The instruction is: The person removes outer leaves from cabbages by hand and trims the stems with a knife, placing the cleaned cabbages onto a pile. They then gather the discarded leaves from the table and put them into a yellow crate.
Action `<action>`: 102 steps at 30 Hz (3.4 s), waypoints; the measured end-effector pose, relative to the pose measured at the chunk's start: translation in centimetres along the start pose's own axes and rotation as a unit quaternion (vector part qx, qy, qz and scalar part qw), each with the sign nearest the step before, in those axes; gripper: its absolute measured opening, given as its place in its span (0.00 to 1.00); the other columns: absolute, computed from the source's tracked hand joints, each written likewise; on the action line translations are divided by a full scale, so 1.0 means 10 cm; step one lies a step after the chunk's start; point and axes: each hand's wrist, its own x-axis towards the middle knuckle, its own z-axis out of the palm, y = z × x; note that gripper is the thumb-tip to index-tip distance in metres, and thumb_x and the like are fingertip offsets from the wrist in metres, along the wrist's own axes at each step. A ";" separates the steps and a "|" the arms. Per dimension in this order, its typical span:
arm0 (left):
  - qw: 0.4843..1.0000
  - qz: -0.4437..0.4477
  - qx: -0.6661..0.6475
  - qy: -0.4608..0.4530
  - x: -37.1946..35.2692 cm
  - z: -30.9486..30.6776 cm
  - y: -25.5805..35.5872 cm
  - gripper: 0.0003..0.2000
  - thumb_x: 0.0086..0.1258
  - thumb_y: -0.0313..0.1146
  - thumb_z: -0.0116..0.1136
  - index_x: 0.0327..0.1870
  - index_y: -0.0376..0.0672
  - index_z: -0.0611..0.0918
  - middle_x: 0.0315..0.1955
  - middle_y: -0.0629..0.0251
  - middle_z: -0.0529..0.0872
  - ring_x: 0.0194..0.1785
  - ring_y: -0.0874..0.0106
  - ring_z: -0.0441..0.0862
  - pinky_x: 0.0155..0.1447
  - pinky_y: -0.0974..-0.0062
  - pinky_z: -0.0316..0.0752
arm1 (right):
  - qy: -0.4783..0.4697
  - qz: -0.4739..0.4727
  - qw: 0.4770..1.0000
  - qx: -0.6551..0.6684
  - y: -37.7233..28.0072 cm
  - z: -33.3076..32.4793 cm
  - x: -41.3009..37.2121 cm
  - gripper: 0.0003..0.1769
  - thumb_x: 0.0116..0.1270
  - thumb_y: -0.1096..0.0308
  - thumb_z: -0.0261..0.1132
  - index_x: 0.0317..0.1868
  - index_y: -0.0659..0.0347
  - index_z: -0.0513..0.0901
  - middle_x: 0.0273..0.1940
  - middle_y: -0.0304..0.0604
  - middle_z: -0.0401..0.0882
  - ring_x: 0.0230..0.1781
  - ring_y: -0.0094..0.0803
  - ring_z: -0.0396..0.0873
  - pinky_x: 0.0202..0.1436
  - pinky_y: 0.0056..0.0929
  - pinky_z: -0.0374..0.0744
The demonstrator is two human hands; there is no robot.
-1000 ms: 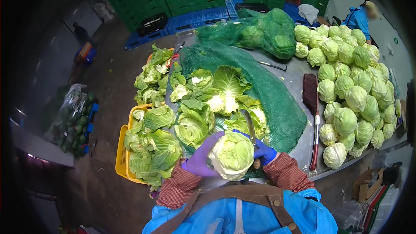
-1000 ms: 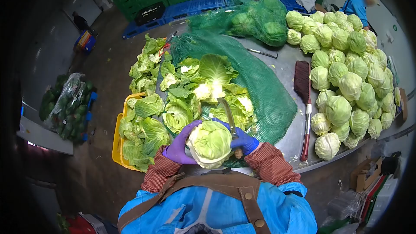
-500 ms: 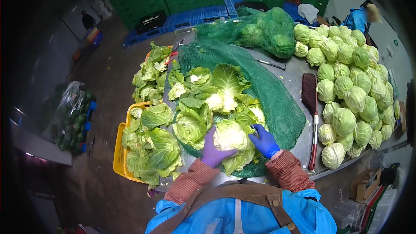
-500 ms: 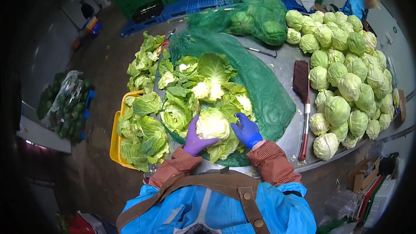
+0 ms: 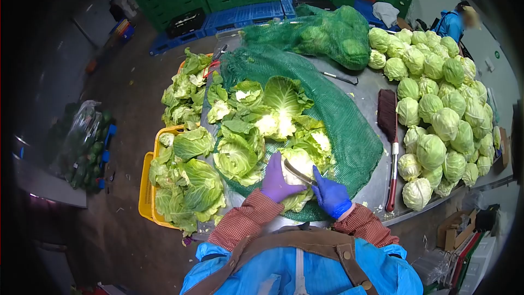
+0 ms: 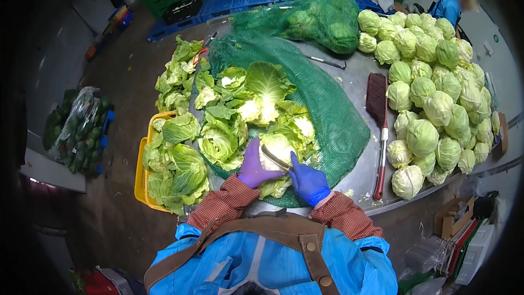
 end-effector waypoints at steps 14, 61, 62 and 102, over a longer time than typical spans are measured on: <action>0.997 -0.040 0.064 0.000 -0.02 -0.01 0.21 0.60 0.35 0.52 0.76 0.66 0.26 0.51 0.64 0.39 0.56 0.68 0.48 0.55 0.70 0.58 0.55 | 0.097 0.081 0.991 0.048 0.10 0.33 0.22 0.31 0.69 0.59 0.52 0.70 0.55 0.57 0.30 0.55 0.79 0.25 0.47 0.79 0.29 0.43 0.77; 0.775 0.040 -0.590 -0.224 -0.20 -0.62 -0.04 0.59 0.35 0.40 0.79 0.72 0.40 0.52 0.65 0.54 0.65 0.68 0.62 0.64 0.70 0.62 0.59 | 0.048 -0.067 0.897 0.434 0.02 -0.36 0.51 0.35 0.58 0.64 0.70 0.66 0.53 0.68 0.41 0.37 0.81 0.40 0.23 0.78 0.41 0.22 0.74; 0.786 0.041 -0.563 -0.250 -0.24 -0.68 0.05 0.60 0.35 0.39 0.79 0.72 0.39 0.51 0.65 0.54 0.65 0.68 0.62 0.64 0.70 0.63 0.59 | 0.039 -0.092 0.893 0.438 -0.06 -0.40 0.51 0.31 0.56 0.61 0.72 0.60 0.55 0.74 0.46 0.43 0.81 0.44 0.27 0.79 0.42 0.26 0.75; 0.848 0.152 -0.375 -0.342 -0.14 -0.61 0.14 0.64 0.34 0.43 0.79 0.72 0.36 0.45 0.69 0.51 0.55 0.72 0.63 0.54 0.73 0.65 0.49 | -0.156 -0.082 0.961 0.213 0.08 -0.78 0.79 0.16 0.52 0.58 0.68 0.34 0.62 0.83 0.27 0.51 0.80 0.27 0.43 0.79 0.34 0.35 0.78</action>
